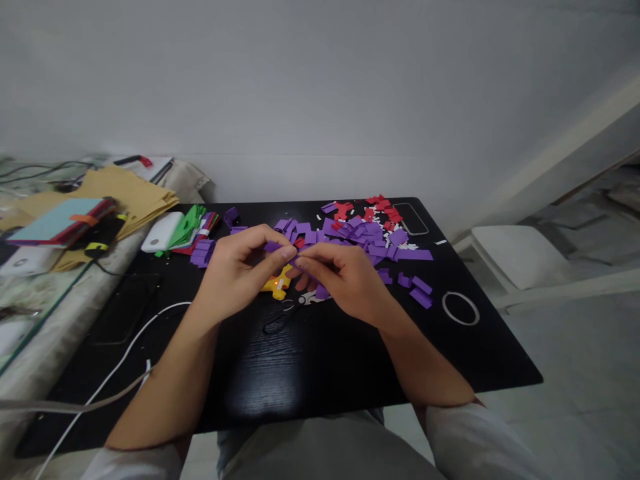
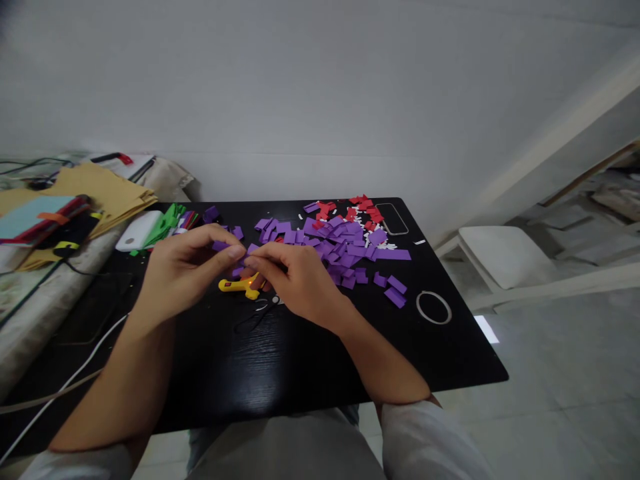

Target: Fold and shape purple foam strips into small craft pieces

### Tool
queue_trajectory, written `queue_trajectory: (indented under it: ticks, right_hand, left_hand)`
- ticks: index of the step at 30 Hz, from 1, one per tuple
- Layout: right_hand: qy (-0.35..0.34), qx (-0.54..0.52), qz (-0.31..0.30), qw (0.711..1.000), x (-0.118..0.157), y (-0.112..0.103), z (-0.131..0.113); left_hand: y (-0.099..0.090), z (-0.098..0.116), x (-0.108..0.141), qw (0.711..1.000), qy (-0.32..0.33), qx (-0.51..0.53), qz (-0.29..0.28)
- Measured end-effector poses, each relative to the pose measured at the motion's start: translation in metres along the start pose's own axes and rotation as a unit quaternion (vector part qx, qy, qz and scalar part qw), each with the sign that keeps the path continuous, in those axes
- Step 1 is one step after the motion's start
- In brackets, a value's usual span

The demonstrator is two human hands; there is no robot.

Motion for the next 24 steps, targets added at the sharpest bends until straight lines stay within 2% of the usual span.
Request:
queue_trajectory:
  ticks: [8, 14, 20, 24]
  right_hand:
    - [0.008, 0.001, 0.002, 1.000, 0.0006, -0.0058, -0.0010]
    - [0.001, 0.021, 0.005, 1.000, 0.0010, -0.0058, -0.0012]
    - [0.018, -0.018, -0.022, 0.999, 0.0015, -0.0083, -0.0003]
    - [0.017, -0.009, -0.013, 1.000, 0.0019, -0.0101, 0.0008]
  left_hand:
    - [-0.0023, -0.0014, 0.0003, 0.997, -0.043, 0.047, 0.053]
    - [0.0029, -0.0001, -0.0014, 0.992, -0.083, 0.094, 0.013]
    - [-0.0053, 0.0012, -0.0025, 0.991, -0.064, 0.110, 0.041]
    - [-0.0027, -0.0068, -0.0021, 0.983, -0.065, 0.164, 0.054]
Point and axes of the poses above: each hand's wrist, its own x-axis away from the middle knuckle, its own y-axis out of the palm, z = x × y, the point moved 4 cm from there along -x, towards the middle knuckle, and after that the axes turned 9 degrees about x, right-handed, at the moved point
